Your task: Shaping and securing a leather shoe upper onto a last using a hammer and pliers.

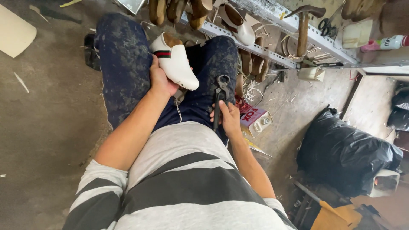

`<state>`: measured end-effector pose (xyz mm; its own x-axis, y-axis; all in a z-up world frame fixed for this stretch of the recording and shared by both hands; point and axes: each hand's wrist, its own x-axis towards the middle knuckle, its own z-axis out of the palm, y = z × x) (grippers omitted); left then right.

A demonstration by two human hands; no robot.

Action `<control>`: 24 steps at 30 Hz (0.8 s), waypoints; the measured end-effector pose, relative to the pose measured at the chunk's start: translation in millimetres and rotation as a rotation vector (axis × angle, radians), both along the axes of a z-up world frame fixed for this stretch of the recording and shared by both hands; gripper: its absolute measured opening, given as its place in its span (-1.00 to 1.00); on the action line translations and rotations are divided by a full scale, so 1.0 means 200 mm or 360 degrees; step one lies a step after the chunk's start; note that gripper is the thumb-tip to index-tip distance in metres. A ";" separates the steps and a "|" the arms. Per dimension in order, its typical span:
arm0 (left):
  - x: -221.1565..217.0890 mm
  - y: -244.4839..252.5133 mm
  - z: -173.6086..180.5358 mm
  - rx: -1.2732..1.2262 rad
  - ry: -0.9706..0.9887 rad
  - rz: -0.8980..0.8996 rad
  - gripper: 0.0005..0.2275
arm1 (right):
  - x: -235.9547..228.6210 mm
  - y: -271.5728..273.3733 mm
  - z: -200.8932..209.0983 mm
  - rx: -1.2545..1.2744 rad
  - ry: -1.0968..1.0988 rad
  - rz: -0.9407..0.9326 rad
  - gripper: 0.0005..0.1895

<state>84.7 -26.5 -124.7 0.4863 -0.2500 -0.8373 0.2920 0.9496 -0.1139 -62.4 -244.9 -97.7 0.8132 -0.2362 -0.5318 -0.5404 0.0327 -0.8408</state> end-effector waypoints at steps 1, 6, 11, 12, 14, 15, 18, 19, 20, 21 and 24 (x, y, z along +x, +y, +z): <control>-0.02 -0.01 -0.06 -0.0002 0.0004 0.0006 -0.42 | 0.00 0.00 0.01 -0.0002 0.0004 0.0006 -0.66; -0.02 -0.03 -0.07 0.0332 0.0109 0.0013 -0.45 | 0.01 0.00 0.02 0.0004 0.0009 0.0021 -0.66; -0.03 -0.03 -0.01 0.0318 0.0114 -0.0026 -0.44 | 0.01 0.00 0.03 0.0010 0.0026 0.0020 -0.66; -0.02 -0.03 -0.03 0.0314 0.0097 -0.0030 -0.44 | 0.02 0.01 0.03 0.0010 0.0025 0.0020 -0.65; -0.01 -0.03 0.10 0.0306 0.0079 -0.0038 -0.46 | 0.02 0.01 0.04 0.0009 0.0028 0.0018 -0.65; 0.00 -0.03 0.16 0.0299 0.0060 -0.0044 -0.47 | 0.02 0.00 0.04 0.0010 0.0029 0.0019 -0.65; 0.00 -0.01 0.18 0.0293 -0.0056 -0.0147 -0.44 | 0.01 -0.01 0.00 0.0017 0.0041 0.0006 -0.65; 0.00 -0.01 0.20 0.0293 -0.0054 -0.0149 -0.44 | 0.01 -0.01 0.01 0.0017 0.0043 0.0004 -0.65; 0.00 0.00 0.22 0.0277 -0.0112 -0.0163 -0.44 | 0.02 0.00 0.02 0.0017 0.0040 0.0002 -0.65; 0.00 0.01 0.23 0.0261 -0.0171 -0.0176 -0.45 | 0.02 0.01 0.03 0.0018 0.0037 0.0000 -0.65; 0.00 0.02 0.20 0.0136 -0.0278 -0.0189 -0.43 | 0.01 0.00 0.02 0.0013 0.0039 -0.0007 -0.65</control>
<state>85.4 -22.0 -84.4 0.5970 -0.2460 -0.7636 0.4106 0.9114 0.0275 -59.8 -244.4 -93.0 0.7990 -0.2354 -0.5534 -0.5605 0.0420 -0.8271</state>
